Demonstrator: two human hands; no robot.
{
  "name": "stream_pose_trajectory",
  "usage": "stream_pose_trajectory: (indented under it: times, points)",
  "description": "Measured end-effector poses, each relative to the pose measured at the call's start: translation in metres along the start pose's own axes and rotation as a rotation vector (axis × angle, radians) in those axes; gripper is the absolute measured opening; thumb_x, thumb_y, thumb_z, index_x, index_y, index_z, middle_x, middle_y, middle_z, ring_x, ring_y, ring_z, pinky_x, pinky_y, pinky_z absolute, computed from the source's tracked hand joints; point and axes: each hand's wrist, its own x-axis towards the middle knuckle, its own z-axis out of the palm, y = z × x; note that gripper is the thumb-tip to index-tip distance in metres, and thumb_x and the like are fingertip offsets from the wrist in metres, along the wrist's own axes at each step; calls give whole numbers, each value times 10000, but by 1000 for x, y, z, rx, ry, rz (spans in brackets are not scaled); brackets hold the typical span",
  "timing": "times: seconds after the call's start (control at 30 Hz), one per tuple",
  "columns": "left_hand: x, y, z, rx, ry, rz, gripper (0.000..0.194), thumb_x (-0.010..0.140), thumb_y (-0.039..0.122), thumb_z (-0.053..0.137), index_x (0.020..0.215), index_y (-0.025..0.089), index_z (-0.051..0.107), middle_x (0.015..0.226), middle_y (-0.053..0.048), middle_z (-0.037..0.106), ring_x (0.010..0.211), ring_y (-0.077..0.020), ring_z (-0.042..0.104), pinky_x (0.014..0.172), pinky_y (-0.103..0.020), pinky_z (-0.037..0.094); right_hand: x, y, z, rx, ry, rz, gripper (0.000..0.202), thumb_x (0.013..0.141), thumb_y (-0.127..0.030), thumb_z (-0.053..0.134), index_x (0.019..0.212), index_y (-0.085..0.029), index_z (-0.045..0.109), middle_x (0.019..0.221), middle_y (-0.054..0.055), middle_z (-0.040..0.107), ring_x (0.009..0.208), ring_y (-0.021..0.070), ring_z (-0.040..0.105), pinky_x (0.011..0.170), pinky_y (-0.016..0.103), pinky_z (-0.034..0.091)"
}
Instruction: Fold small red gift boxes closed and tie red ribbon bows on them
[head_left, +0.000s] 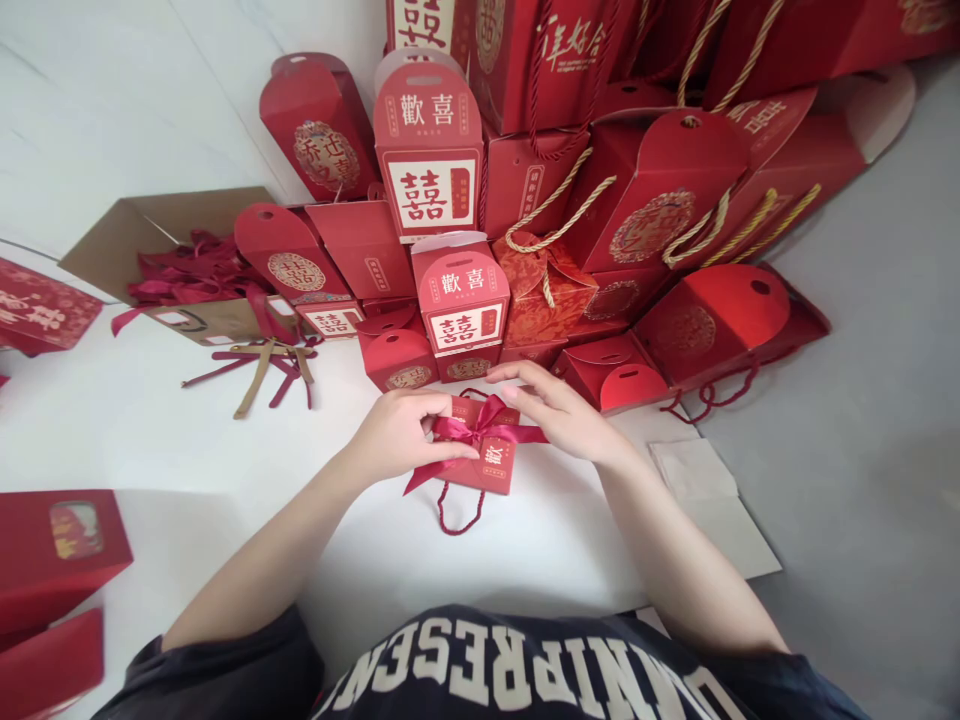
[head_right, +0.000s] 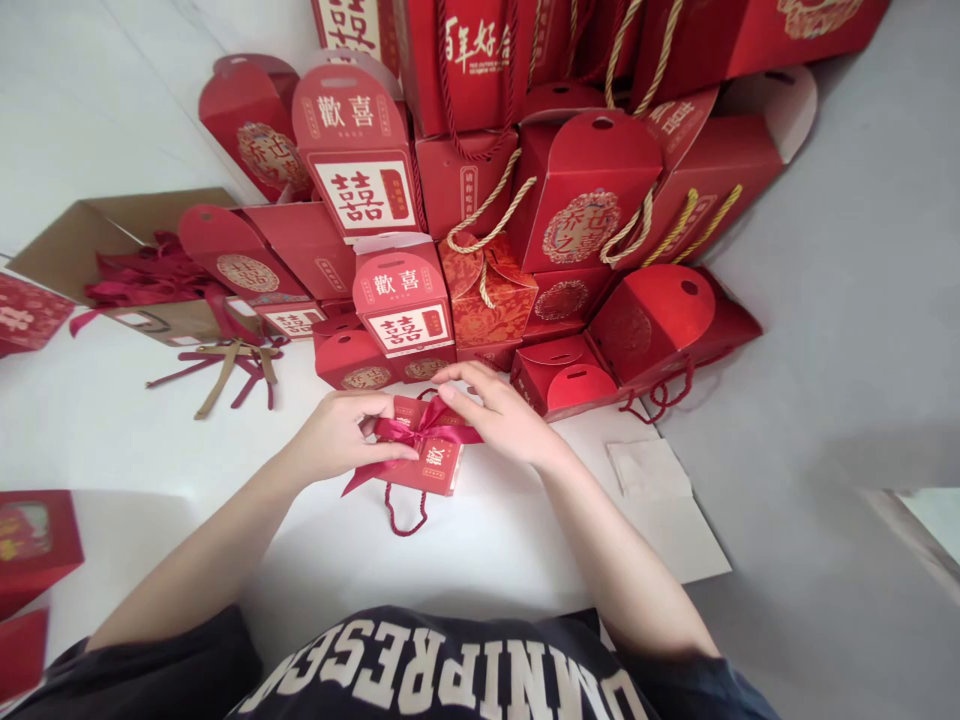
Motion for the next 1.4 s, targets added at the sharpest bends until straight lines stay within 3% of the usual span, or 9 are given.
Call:
stream_pose_trajectory:
  times: [0.13, 0.43, 0.57, 0.7, 0.77, 0.87, 1.1, 1.4]
  points:
    - [-1, 2, -1, 74, -5, -23, 493, 659, 637, 738, 689, 162, 607, 566, 48, 478, 530, -92, 397, 527, -223, 285, 7, 8, 9, 47, -79, -66, 195, 908, -388, 604, 841, -206, 624, 1245, 72, 602, 1176, 209, 577, 1042, 383, 401]
    - [-2, 2, -2, 34, -18, -67, 470, 664, 637, 734, 828, 198, 704, 599, 38, 543, 545, -102, 439, 536, -222, 312, -1, 10, 6, 74, -139, -90, 296, 957, -348, 537, 721, -184, 607, 1267, 78, 593, 1183, 203, 576, 1065, 403, 382]
    - [-3, -3, -2, -57, -57, -21, 418, 703, 559, 745, 721, 161, 619, 595, 45, 515, 544, -90, 423, 528, -215, 323, -2, 13, 7, 118, -147, -92, 294, 931, -358, 583, 697, -180, 589, 1278, 84, 583, 1214, 222, 559, 1076, 428, 369]
    - [-3, -7, -4, -125, -92, 43, 345, 928, 414, 519, 697, 157, 528, 629, 36, 506, 582, -89, 436, 569, -219, 339, -3, 15, 7, 157, -163, -101, 282, 933, -347, 583, 706, -182, 617, 1326, 88, 564, 1261, 233, 527, 1094, 437, 342]
    - [-2, -8, -4, -123, -95, 59, 352, 969, 356, 437, 685, 158, 498, 616, 39, 469, 582, -87, 413, 576, -223, 330, -3, 16, 8, 179, -160, -90, 322, 943, -353, 566, 675, -176, 595, 1319, 86, 568, 1243, 231, 538, 1075, 429, 360]
    - [-2, -8, -3, -81, -70, 101, 361, 965, 335, 450, 651, 157, 464, 580, 46, 410, 556, -82, 366, 565, -230, 308, -2, 19, 9, 197, -150, -77, 361, 948, -372, 554, 648, -171, 551, 1283, 82, 575, 1205, 225, 558, 1052, 417, 381]
    - [-3, -5, -1, -36, 0, 135, 342, 952, 294, 477, 636, 163, 453, 571, 40, 423, 529, -81, 339, 537, -237, 286, -5, 25, 7, 170, -135, -113, 353, 953, -383, 540, 664, -182, 525, 1221, 71, 568, 1179, 215, 550, 1064, 411, 371]
    - [-1, -13, 5, -78, 63, 90, 412, 913, 312, 509, 560, 169, 351, 522, 50, 289, 504, -80, 262, 483, -234, 244, -6, 29, 3, 127, -115, -113, 381, 946, -427, 534, 652, -184, 535, 1140, 68, 550, 1131, 221, 545, 1056, 417, 382]
